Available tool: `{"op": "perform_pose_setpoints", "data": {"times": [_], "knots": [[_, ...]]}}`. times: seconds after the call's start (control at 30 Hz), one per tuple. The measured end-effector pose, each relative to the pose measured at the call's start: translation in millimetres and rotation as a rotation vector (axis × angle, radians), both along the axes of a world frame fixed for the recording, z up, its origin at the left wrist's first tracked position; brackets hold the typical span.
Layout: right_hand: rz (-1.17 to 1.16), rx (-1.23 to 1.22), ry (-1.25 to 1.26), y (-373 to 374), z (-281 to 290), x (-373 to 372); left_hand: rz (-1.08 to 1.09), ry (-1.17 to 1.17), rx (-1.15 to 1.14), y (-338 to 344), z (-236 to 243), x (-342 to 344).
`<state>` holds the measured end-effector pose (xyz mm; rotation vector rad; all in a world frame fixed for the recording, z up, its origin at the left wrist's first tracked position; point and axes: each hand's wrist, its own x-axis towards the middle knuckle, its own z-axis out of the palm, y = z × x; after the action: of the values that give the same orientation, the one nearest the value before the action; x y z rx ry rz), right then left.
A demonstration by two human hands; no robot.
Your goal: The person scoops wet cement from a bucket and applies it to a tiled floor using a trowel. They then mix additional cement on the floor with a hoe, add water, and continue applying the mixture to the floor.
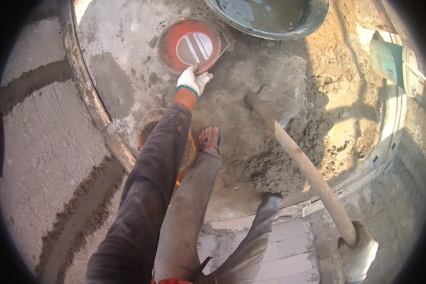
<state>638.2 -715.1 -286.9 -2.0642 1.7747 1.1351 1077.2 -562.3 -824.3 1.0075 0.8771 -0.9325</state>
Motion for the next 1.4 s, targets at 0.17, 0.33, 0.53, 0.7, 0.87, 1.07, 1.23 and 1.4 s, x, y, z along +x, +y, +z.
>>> {"op": "perform_pose_setpoints", "data": {"times": [0.17,0.33,0.53,0.7,0.87,1.07,1.23,1.4], "knots": [[0.144,0.235,0.175,-14,-12,-3,0.138,-0.057,0.134,33,-18,18],[-0.023,0.551,0.074,55,-94,-20,0.090,-0.158,0.116,106,40,83],[-0.416,0.591,0.050,132,-167,50,0.137,-0.259,0.192,216,120,153],[0.007,0.627,0.006,136,-130,81,0.229,-0.395,0.344,299,179,184],[0.428,0.606,-0.242,106,-190,160,0.314,-0.433,0.368,361,240,193],[0.655,0.472,-0.541,90,-329,282,0.301,-0.391,0.414,376,282,152],[0.561,0.551,-0.365,82,-344,203,0.247,-0.376,0.446,370,295,121],[0.507,0.558,-0.132,26,-309,62,0.239,-0.321,0.394,344,289,86]]}}
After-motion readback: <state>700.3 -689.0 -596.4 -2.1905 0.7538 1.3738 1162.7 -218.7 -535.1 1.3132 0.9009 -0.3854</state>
